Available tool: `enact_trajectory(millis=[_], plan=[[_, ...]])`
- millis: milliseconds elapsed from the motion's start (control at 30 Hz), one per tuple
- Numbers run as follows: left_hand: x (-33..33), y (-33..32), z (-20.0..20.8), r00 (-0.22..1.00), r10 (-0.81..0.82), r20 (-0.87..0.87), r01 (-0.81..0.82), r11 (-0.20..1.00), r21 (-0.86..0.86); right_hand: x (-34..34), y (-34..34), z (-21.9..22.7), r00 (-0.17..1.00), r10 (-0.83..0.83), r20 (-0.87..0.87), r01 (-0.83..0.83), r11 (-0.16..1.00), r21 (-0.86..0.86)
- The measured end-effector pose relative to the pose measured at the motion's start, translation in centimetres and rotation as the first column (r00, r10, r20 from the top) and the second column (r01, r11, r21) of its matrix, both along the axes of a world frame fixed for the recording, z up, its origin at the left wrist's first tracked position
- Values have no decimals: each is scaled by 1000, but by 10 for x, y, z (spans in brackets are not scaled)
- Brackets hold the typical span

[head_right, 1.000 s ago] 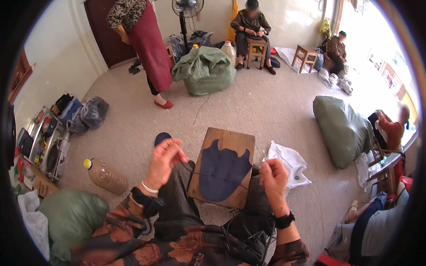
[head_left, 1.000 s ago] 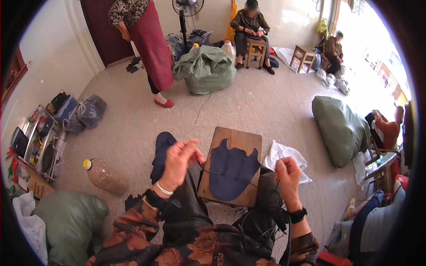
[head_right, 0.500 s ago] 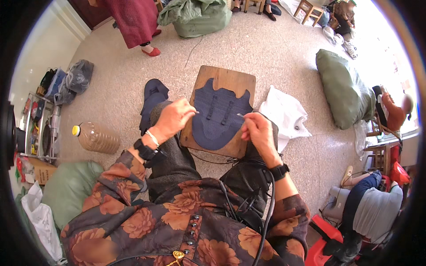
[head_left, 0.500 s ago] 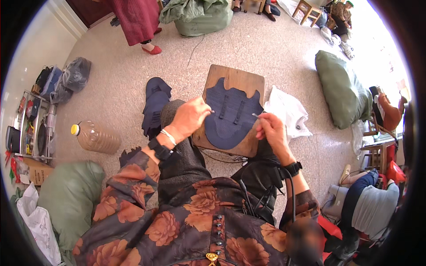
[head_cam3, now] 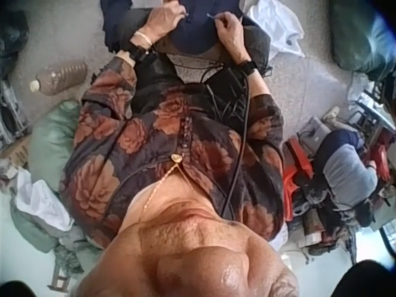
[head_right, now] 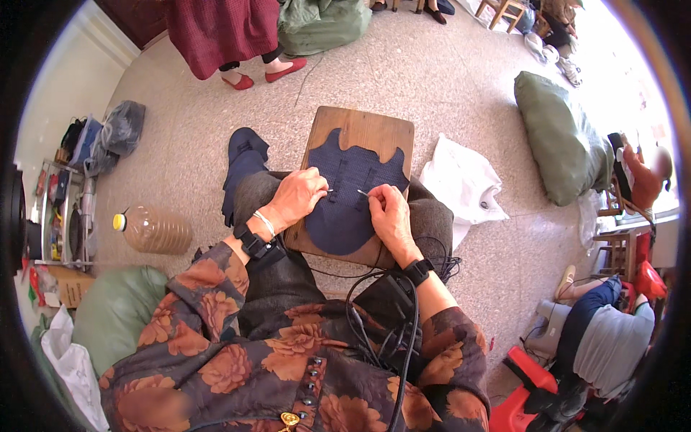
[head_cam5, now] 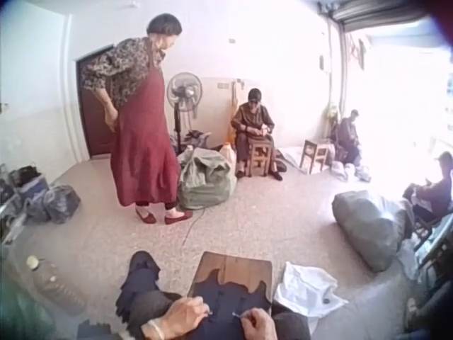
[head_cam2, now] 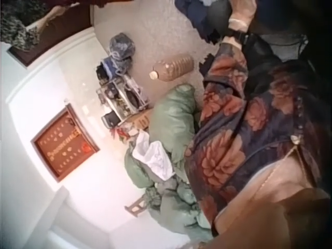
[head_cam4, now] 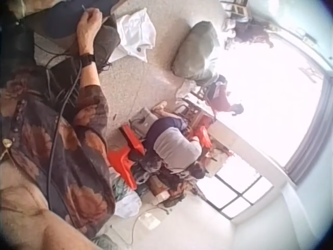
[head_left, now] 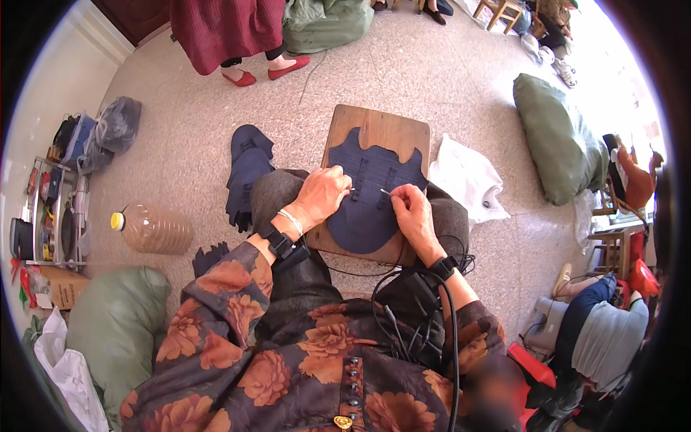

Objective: The person threads a cord through the eyelets of a shoe upper by hand, occasionally using a small tool to assist, and then sets it aside.

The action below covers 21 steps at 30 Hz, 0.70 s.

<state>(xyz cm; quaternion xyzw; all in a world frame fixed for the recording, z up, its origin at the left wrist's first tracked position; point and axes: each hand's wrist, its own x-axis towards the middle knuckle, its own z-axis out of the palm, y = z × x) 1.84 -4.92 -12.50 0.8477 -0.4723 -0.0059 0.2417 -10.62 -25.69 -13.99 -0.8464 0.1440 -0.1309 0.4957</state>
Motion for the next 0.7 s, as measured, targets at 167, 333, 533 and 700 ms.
enact_trajectory(millis=[167, 333, 533, 700], plan=[[15, 8, 0, 992, -117, -53, 115, 992, -45, 2, -3, -1, 999, -13, -31, 15, 997, 71], [15, 2, 5, 986, -133, -97, 129, 990, -51, 1, -4, -5, 1000, 1, -18, -1, 1000, 15], [14, -1, 7, 971, -49, -235, 30, 996, -80, 0, -4, -1, 997, 71, 6, -70, 993, -93], [16, -4, 4, 984, -134, -115, 128, 990, -57, 1, -4, 3, 996, 84, 10, -82, 991, -105]])
